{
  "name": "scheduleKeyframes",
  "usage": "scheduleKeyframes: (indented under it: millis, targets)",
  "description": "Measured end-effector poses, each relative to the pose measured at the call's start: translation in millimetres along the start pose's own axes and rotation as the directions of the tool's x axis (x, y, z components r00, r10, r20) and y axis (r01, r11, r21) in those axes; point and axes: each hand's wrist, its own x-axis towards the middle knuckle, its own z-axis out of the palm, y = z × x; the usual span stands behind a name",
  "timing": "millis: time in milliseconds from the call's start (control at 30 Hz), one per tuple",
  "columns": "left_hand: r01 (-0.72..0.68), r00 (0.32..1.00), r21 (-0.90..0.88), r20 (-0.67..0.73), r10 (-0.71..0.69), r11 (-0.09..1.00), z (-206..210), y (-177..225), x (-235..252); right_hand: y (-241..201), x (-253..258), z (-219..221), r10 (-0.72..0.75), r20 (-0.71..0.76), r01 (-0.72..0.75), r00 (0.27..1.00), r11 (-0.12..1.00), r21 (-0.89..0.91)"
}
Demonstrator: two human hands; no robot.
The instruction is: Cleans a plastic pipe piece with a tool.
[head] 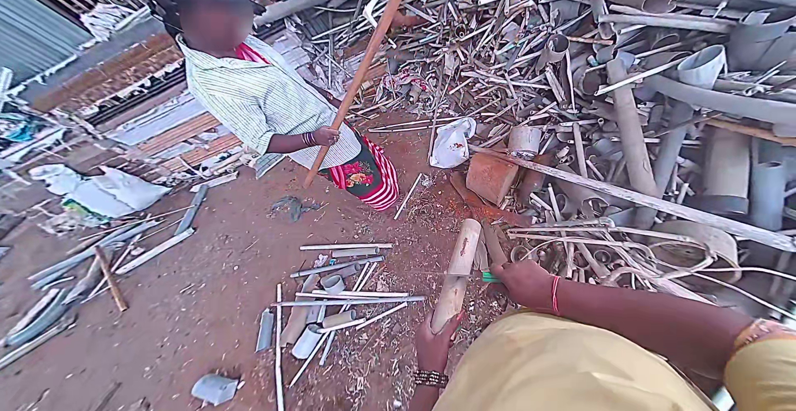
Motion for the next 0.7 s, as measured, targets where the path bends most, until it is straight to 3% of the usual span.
scheduleKeyframes:
  millis: [133, 267, 367, 433, 533, 633, 700]
  targets:
    - [-0.038, 0.998, 0.036, -0.040, 0.040, 0.999, -3, -1, 4, 23, 26, -17, 0.217, -0.080, -0.208, 0.973, 0.972, 0.109]
    - [-0.112, 0.992, 0.125, -0.050, 0.119, 0.986, -4, -1, 2, 16, 17, -23, 0.041, -0.004, -0.041, 0.999, 0.999, 0.028]
    - [-0.134, 0.989, 0.137, -0.044, 0.141, 0.981, -1, -2, 2, 40, 32, -31, 0.169, -0.031, -0.161, 0.985, 0.970, 0.182]
    - [-0.121, 0.991, 0.152, -0.041, 0.128, 0.981, 3, 0, 0, 47, 36, -27, 0.159, -0.023, -0.147, 0.987, 0.951, 0.272]
    - [-0.134, 0.989, 0.188, -0.039, 0.144, 0.973, -2, -5, 5, 39, 37, -18, 0.052, 0.031, -0.058, 0.998, 0.972, 0.228]
    - [-0.159, 0.985, 0.202, -0.039, 0.170, 0.966, 0, -6, 7, 49, 47, -20, 0.209, 0.011, -0.205, 0.978, 0.945, 0.256]
    - [-0.173, 0.981, 0.247, -0.048, 0.190, 0.954, 0, -4, 6, 37, 44, -20, 0.238, 0.025, -0.238, 0.971, 0.950, 0.204]
